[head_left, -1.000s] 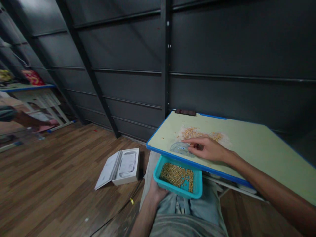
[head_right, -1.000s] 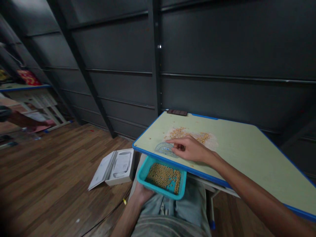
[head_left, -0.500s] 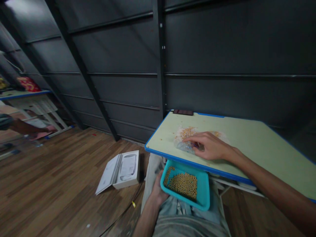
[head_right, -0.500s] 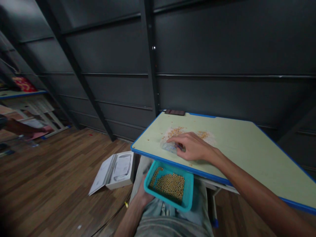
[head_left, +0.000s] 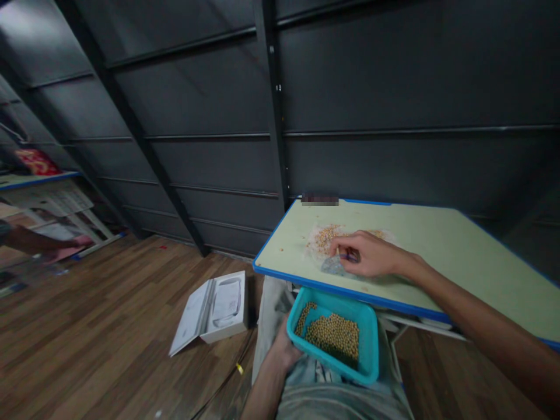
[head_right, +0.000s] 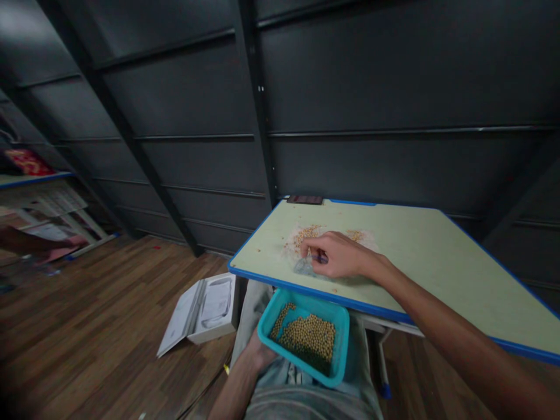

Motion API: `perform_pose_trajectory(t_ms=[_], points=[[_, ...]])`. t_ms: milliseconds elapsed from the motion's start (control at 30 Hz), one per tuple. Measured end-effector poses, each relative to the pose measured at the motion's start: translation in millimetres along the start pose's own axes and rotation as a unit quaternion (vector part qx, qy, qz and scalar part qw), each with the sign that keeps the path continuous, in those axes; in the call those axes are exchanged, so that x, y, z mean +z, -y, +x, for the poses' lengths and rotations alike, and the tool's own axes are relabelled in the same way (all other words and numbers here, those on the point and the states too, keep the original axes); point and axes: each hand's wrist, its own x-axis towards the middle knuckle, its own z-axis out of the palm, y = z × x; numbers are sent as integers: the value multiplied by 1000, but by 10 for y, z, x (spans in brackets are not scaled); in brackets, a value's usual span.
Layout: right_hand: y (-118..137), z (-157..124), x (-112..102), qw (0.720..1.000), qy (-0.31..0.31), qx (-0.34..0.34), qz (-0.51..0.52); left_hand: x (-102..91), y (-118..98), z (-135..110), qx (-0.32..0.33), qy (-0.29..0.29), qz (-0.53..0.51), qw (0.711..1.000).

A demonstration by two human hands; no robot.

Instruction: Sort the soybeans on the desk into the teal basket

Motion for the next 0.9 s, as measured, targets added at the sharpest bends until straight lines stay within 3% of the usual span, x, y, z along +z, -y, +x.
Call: perform_pose_trajectory(t_ms=[233,467,733,900], points=[[-40,-18,-72,1000,23,11,3,-4,-8,-4,-8,45,31,998],[-81,-22,-24,991,63,2,119,18,-5,2,1,37,13,999],[-66,27,107,998,-10,5,54,68,-18,-24,19,-4,11,1000],[-76,39,147,998,-55,-6,-6,85,-33,-29,-7,16,12,1000]])
